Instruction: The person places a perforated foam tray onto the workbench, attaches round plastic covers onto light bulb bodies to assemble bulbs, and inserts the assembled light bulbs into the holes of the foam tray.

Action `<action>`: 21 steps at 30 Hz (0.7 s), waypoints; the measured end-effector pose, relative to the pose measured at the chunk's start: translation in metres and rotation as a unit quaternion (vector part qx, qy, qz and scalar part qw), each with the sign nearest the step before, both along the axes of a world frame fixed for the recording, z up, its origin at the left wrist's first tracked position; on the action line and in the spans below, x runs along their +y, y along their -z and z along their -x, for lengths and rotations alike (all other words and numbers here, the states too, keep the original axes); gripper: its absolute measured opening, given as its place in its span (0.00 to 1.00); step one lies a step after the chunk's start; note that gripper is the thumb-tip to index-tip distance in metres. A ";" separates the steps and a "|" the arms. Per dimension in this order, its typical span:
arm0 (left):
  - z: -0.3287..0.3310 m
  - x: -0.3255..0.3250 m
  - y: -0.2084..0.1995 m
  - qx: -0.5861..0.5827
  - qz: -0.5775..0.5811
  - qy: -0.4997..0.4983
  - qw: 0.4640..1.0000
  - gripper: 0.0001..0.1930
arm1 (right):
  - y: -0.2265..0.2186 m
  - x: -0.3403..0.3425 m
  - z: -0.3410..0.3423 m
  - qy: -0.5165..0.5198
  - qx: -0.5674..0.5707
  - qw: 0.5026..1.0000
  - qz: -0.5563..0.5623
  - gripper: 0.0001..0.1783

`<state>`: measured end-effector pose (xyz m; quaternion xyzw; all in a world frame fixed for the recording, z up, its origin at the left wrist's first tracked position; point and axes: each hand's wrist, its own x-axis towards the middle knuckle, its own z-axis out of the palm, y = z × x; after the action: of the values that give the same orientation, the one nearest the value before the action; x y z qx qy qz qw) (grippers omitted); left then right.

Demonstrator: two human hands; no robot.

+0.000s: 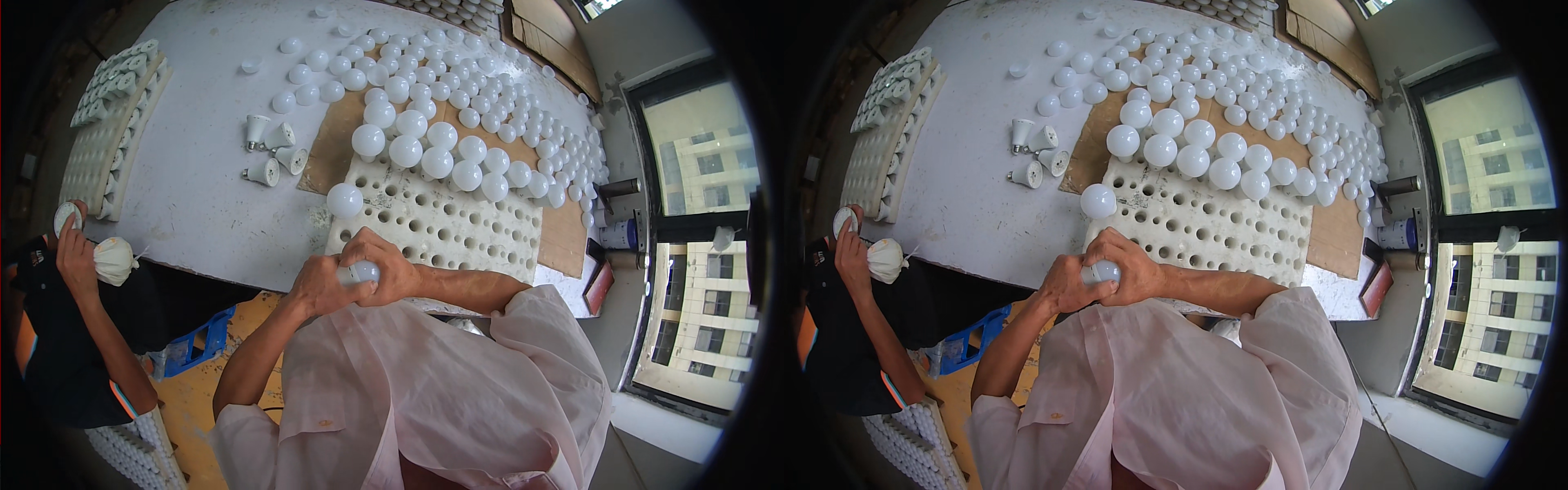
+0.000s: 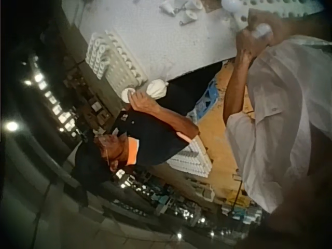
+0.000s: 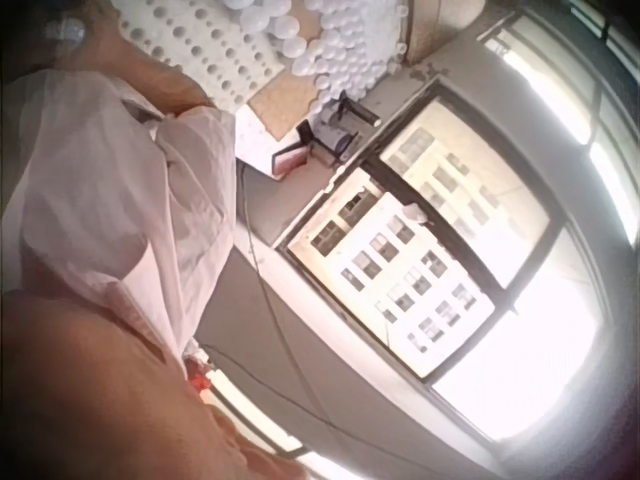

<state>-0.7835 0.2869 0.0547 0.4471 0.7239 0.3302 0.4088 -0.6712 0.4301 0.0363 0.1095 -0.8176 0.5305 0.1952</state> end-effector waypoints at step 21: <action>0.014 -0.014 0.081 -0.427 0.029 -0.206 0.880 0.30 | 0.032 0.027 -0.022 0.226 -0.248 0.941 0.054 0.48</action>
<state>-0.7976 0.2732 -0.0260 0.0920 0.5644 0.5446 0.6135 -0.6494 0.4574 0.0046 -0.2238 -0.8134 0.5262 0.1065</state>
